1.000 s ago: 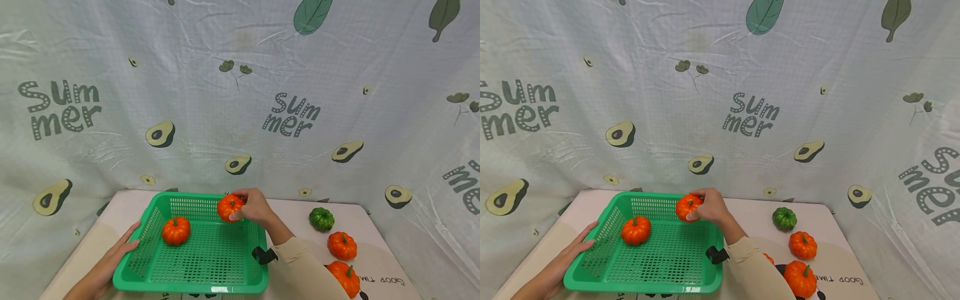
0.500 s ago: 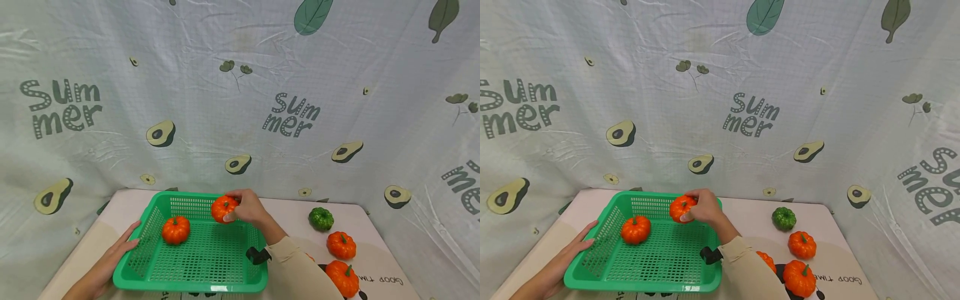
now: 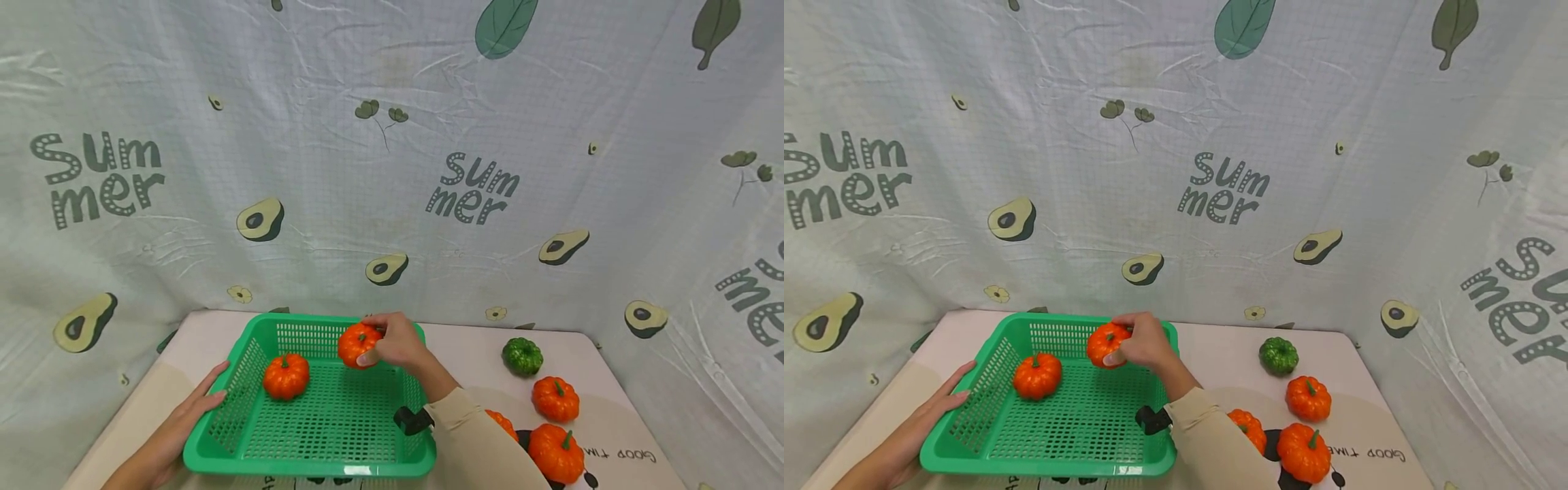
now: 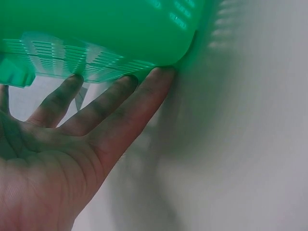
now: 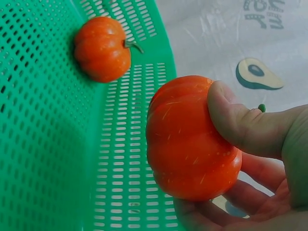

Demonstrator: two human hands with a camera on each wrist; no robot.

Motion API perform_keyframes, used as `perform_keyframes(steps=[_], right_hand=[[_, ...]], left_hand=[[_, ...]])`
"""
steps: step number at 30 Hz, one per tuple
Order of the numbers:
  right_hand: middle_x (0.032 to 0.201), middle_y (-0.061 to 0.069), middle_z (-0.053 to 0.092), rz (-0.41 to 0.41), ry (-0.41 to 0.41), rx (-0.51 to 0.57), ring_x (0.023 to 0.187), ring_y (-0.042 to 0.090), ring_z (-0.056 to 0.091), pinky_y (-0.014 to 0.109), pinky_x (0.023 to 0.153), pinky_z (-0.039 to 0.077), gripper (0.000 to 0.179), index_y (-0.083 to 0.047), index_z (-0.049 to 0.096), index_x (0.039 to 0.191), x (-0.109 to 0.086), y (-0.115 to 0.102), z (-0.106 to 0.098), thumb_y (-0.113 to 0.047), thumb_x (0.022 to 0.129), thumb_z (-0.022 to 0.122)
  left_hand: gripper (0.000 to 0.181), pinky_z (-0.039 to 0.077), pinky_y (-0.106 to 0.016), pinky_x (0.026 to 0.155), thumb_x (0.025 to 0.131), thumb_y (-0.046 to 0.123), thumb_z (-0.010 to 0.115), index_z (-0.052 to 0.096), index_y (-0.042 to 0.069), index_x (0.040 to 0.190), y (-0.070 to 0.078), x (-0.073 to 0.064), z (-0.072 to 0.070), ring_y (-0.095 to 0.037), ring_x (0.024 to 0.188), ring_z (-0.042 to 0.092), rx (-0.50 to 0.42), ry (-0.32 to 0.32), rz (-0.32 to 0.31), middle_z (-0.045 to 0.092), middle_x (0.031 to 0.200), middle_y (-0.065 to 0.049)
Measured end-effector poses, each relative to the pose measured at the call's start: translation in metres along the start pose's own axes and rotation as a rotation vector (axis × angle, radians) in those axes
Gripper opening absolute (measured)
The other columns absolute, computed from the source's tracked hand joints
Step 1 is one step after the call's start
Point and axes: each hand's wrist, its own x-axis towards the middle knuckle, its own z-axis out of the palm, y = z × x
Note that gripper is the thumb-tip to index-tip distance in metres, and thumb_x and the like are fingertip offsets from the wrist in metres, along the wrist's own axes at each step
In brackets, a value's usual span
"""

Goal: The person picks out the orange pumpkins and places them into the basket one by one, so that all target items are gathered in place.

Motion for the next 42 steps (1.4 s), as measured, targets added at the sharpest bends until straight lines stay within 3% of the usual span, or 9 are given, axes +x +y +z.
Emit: perform_keyframes(steps=[3, 6, 8, 24, 42], right_hand=[[0.134, 0.018, 0.069, 0.0, -0.008, 0.0, 0.104, 0.028, 0.067, 0.04, 0.085, 0.061, 0.066, -0.001, 0.069, 0.134, 0.001, 0.001, 0.003, 0.008, 0.071, 0.087], [0.131, 0.02, 0.068, 0.012, -0.012, 0.01, 0.102, 0.028, 0.067, 0.04, 0.083, 0.061, 0.067, -0.001, 0.069, 0.133, 0.001, 0.002, 0.006, 0.009, 0.07, 0.087], [0.132, 0.02, 0.068, 0.028, -0.007, 0.019, 0.101, 0.028, 0.067, 0.04, 0.083, 0.06, 0.067, -0.003, 0.07, 0.133, 0.001, 0.002, 0.007, 0.01, 0.069, 0.087], [0.14, 0.019, 0.061, 0.06, -0.002, 0.019, 0.104, 0.031, 0.065, 0.043, 0.083, 0.06, 0.064, -0.007, 0.072, 0.131, 0.004, 0.003, 0.019, 0.006, 0.07, 0.089], [0.123, 0.019, 0.07, 0.07, 0.009, 0.04, 0.1, 0.028, 0.064, 0.04, 0.081, 0.059, 0.065, -0.006, 0.071, 0.131, 0.009, 0.007, 0.032, 0.005, 0.07, 0.087]], left_hand=[[0.074, 0.048, -0.021, 0.093, 0.112, 0.045, 0.039, -0.008, 0.03, 0.168, 0.0, 0.0, 0.001, -0.019, 0.144, 0.034, -0.014, 0.005, -0.001, -0.01, 0.176, -0.018], [0.076, 0.046, -0.019, 0.09, 0.112, 0.045, 0.04, -0.009, 0.029, 0.168, 0.001, 0.001, 0.002, -0.038, 0.156, 0.011, -0.033, 0.002, -0.005, -0.014, 0.175, -0.017], [0.077, 0.045, -0.017, 0.089, 0.112, 0.044, 0.04, -0.01, 0.028, 0.168, 0.001, 0.001, 0.003, -0.042, 0.158, 0.002, -0.047, -0.006, -0.006, -0.016, 0.175, -0.017], [0.076, 0.045, -0.017, 0.089, 0.112, 0.044, 0.04, -0.009, 0.03, 0.168, 0.002, -0.002, 0.002, -0.041, 0.158, 0.001, -0.067, -0.016, 0.005, -0.016, 0.175, -0.015], [0.076, 0.043, -0.013, 0.088, 0.112, 0.043, 0.041, -0.008, 0.03, 0.168, 0.001, -0.002, 0.003, -0.039, 0.159, -0.003, -0.075, -0.017, 0.012, -0.017, 0.175, -0.013]])
